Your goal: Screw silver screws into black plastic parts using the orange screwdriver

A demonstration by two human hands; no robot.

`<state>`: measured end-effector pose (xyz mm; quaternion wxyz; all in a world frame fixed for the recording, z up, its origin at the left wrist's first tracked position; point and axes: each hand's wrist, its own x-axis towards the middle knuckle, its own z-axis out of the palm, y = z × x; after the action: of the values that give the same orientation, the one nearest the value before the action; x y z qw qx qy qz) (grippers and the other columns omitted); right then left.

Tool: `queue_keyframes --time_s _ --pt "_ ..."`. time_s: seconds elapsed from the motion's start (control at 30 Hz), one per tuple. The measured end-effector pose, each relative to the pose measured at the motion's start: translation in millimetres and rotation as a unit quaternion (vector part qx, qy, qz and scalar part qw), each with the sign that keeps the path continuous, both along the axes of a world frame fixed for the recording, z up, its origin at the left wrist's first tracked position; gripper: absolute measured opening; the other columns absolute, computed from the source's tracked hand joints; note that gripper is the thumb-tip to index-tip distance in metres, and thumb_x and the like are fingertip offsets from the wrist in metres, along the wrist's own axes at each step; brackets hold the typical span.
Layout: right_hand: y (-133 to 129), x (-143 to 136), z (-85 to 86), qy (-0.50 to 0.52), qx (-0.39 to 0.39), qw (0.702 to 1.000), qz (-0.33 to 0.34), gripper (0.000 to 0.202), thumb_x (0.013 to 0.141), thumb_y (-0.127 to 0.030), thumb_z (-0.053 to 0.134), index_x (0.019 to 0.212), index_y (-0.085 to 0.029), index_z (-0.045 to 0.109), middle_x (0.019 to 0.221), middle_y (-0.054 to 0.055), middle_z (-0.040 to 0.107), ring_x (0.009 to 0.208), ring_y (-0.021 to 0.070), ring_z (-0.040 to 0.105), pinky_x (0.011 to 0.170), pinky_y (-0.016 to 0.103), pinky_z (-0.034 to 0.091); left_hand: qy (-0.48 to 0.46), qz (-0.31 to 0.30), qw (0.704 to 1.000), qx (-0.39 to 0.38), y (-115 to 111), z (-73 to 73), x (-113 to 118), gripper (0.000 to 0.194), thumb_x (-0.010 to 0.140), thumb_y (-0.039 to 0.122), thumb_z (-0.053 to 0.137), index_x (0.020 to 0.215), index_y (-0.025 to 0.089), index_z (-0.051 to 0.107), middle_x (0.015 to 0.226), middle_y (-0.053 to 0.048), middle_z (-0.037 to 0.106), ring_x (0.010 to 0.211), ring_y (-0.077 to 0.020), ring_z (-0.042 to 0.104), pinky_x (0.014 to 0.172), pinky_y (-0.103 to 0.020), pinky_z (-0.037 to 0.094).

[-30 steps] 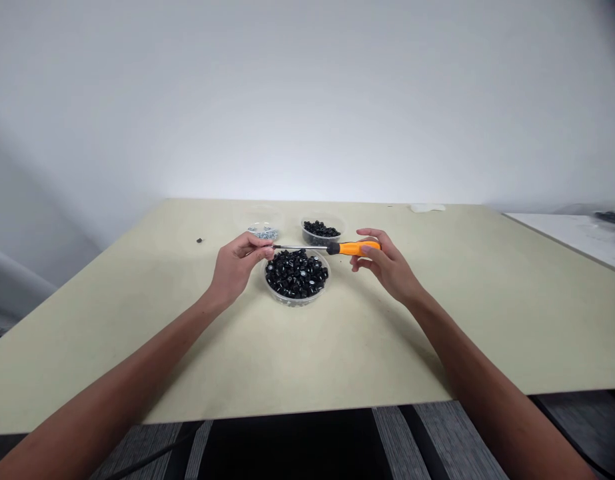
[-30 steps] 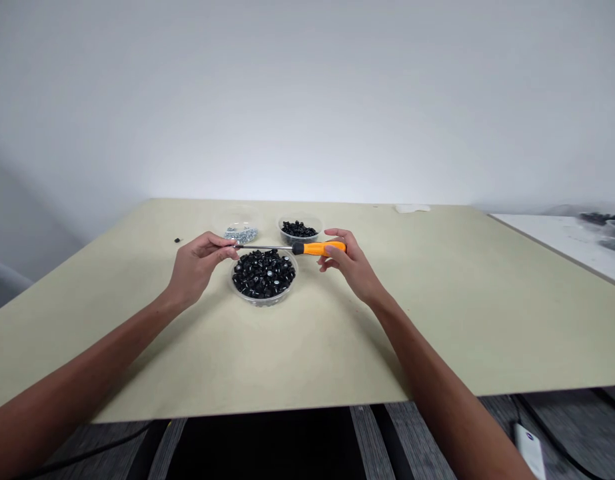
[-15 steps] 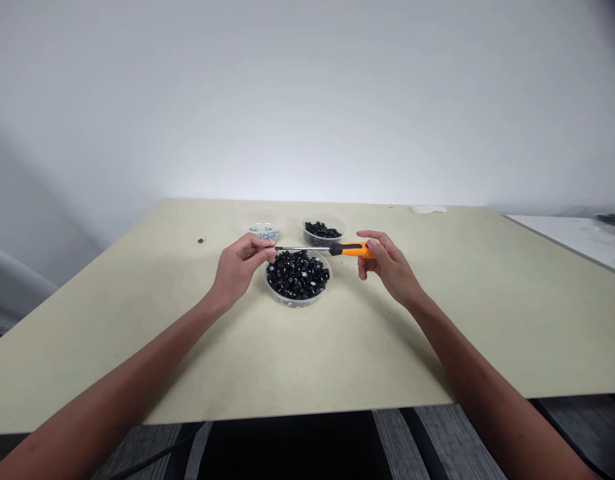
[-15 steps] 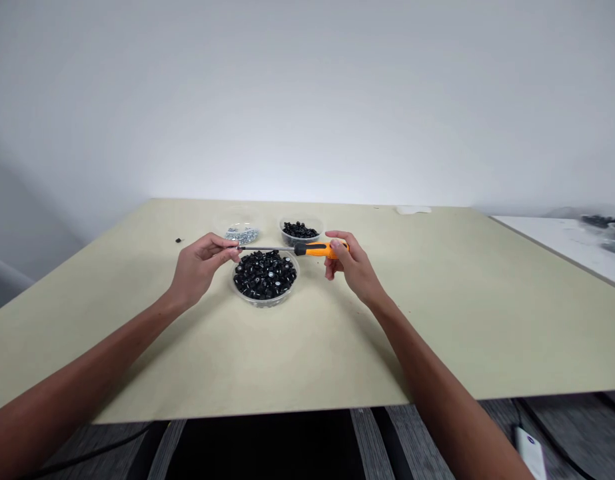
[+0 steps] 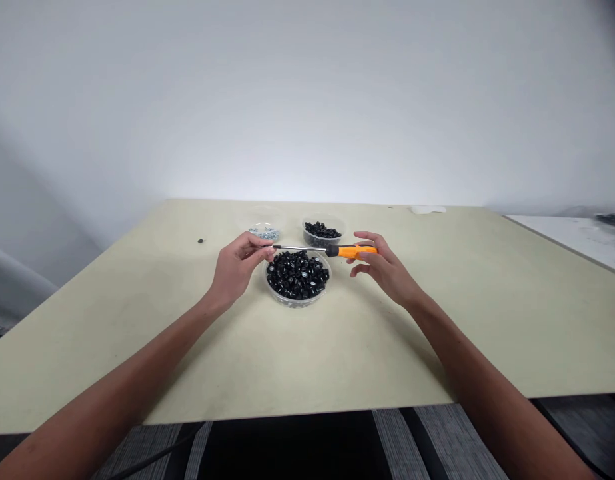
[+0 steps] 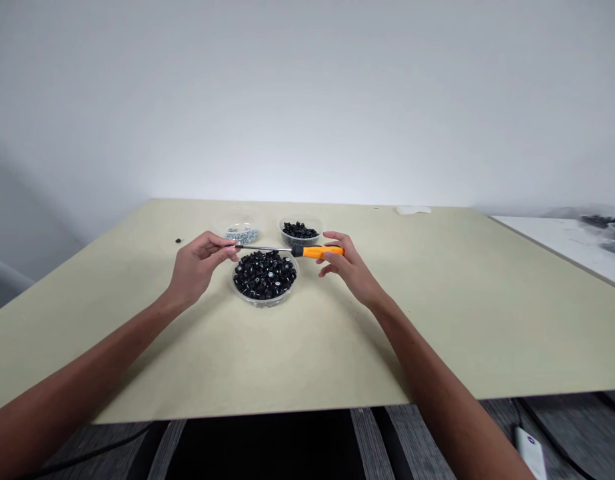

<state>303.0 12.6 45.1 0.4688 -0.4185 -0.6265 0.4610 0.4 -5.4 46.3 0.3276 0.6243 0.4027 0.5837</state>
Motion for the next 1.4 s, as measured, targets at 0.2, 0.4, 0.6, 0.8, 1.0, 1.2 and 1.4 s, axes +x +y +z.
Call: queue_keyframes --time_s 0.2,0.4,0.6,0.8,1.0,1.2,1.4 --pt "1.5 -0.4 1.4 -0.016 0.005 0.999 -0.043 0.046 0.091 -0.053 0.055 0.125 -0.023 0.047 0.077 0.0 0.056 0.063 0.0097 0.055 0.065 0.029 0.052 0.009 0.006 1.0 -0.011 0.1 -0.5 0.7 0.015 0.083 0.033 0.073 0.088 0.02 0.068 0.077 -0.002 0.07 0.079 -0.0179 0.068 0.078 -0.032 0.053" --pt "1.5 1.2 -0.4 -0.001 0.009 1.0 -0.013 0.049 0.088 -0.05 0.06 0.129 -0.025 0.05 0.102 0.005 0.06 0.089 0.015 0.06 0.075 0.031 0.056 0.013 0.004 1.0 -0.007 0.1 -0.7 0.1 0.013 0.084 0.032 0.072 0.086 0.019 0.068 0.076 -0.002 0.07 0.079 -0.0181 0.068 0.08 -0.033 0.054" --pt "0.0 -0.7 2.9 -0.031 0.009 0.998 -0.058 0.046 0.091 -0.055 0.053 0.123 -0.021 0.052 0.075 0.0 0.054 0.061 0.0092 0.053 0.063 0.027 0.051 0.013 0.001 1.0 -0.003 0.0 0.2 0.5 0.014 0.085 0.032 0.071 0.088 0.019 0.068 0.075 -0.002 0.069 0.081 -0.019 0.068 0.08 -0.034 0.054" --pt "-0.1 -1.2 2.5 0.003 0.001 1.0 -0.024 0.048 0.087 -0.049 0.061 0.128 -0.026 0.049 0.098 0.004 0.059 0.088 0.0149 0.059 0.075 0.032 0.055 0.009 0.001 1.0 -0.011 -0.8 1.0 1.0 0.014 0.084 0.033 0.071 0.086 0.019 0.067 0.076 -0.003 0.069 0.08 -0.0194 0.068 0.081 -0.036 0.054" --pt "0.2 -1.7 1.3 -0.035 0.009 0.997 -0.07 0.05 0.092 -0.06 0.05 0.124 -0.021 0.051 0.074 0.0 0.053 0.058 0.0085 0.05 0.058 0.025 0.048 0.015 -0.003 1.0 -0.016 -0.9 1.9 1.3 0.015 0.084 0.033 0.07 0.088 0.019 0.068 0.075 -0.003 0.07 0.08 -0.0195 0.068 0.082 -0.036 0.054" --pt "1.3 0.5 -0.3 0.011 0.007 1.0 -0.012 0.053 0.087 -0.048 0.064 0.131 -0.027 0.045 0.105 0.003 0.059 0.09 0.0132 0.059 0.079 0.031 0.055 0.015 0.0 1.0 -0.007 -1.1 1.8 1.1 0.013 0.084 0.031 0.07 0.084 0.018 0.066 0.075 -0.003 0.069 0.08 -0.0188 0.068 0.082 -0.035 0.054" --pt "1.4 -0.2 2.5 -0.023 0.004 0.997 -0.067 0.046 0.092 -0.059 0.051 0.119 -0.022 0.052 0.073 -0.001 0.052 0.058 0.0083 0.051 0.057 0.025 0.048 0.018 -0.005 1.0 -0.013 -1.6 1.7 1.8 0.015 0.084 0.034 0.07 0.087 0.019 0.068 0.075 -0.003 0.069 0.08 -0.0191 0.068 0.081 -0.035 0.054"
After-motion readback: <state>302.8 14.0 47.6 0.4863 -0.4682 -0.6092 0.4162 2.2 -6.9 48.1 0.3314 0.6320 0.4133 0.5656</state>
